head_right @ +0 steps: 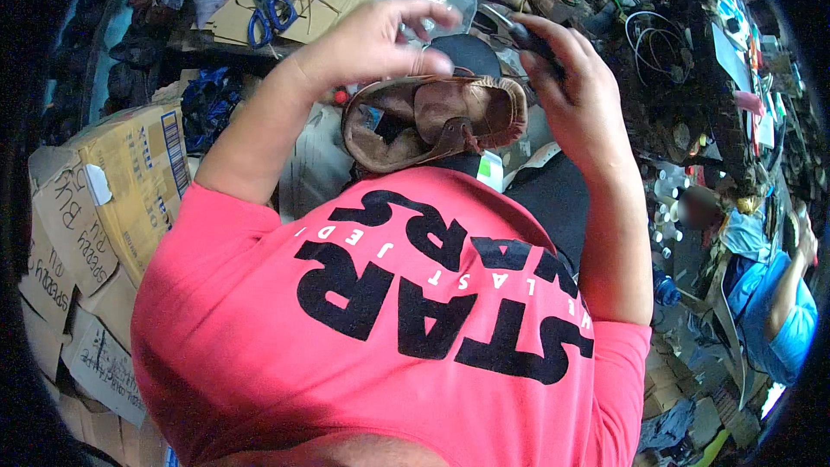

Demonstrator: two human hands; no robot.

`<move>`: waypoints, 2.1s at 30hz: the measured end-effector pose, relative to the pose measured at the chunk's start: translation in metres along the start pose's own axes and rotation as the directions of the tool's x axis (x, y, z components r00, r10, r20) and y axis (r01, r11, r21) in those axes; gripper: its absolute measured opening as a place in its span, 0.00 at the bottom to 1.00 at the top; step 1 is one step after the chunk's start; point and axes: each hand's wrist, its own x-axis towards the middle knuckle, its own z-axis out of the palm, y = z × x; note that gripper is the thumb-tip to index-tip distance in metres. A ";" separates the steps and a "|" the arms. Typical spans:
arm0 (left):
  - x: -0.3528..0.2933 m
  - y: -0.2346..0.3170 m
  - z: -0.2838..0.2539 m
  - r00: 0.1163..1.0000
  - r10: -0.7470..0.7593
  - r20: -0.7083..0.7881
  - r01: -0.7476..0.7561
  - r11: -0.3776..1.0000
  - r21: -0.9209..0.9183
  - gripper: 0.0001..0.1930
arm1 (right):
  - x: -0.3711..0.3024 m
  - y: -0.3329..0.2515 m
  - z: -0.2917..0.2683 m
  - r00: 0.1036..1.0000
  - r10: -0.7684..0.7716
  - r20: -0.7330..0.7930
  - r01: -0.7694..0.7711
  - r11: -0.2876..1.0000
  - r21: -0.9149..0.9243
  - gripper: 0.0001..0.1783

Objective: Hand stitching the edges of a leather shoe upper to join the components.

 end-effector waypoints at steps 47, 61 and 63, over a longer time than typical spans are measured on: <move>0.028 -0.064 0.028 0.871 -0.276 0.407 0.371 0.912 -0.174 0.16 | -0.014 0.058 0.035 0.896 0.250 0.368 -0.232 0.968 -0.093 0.15; 0.036 -0.069 0.024 0.804 -0.194 0.562 0.350 0.919 -0.183 0.16 | -0.027 0.080 0.053 0.832 0.299 0.468 -0.441 0.868 0.230 0.12; 0.035 -0.068 0.024 0.806 -0.178 0.564 0.360 0.905 -0.229 0.16 | -0.027 0.080 0.053 0.825 0.314 0.470 -0.469 0.844 0.259 0.12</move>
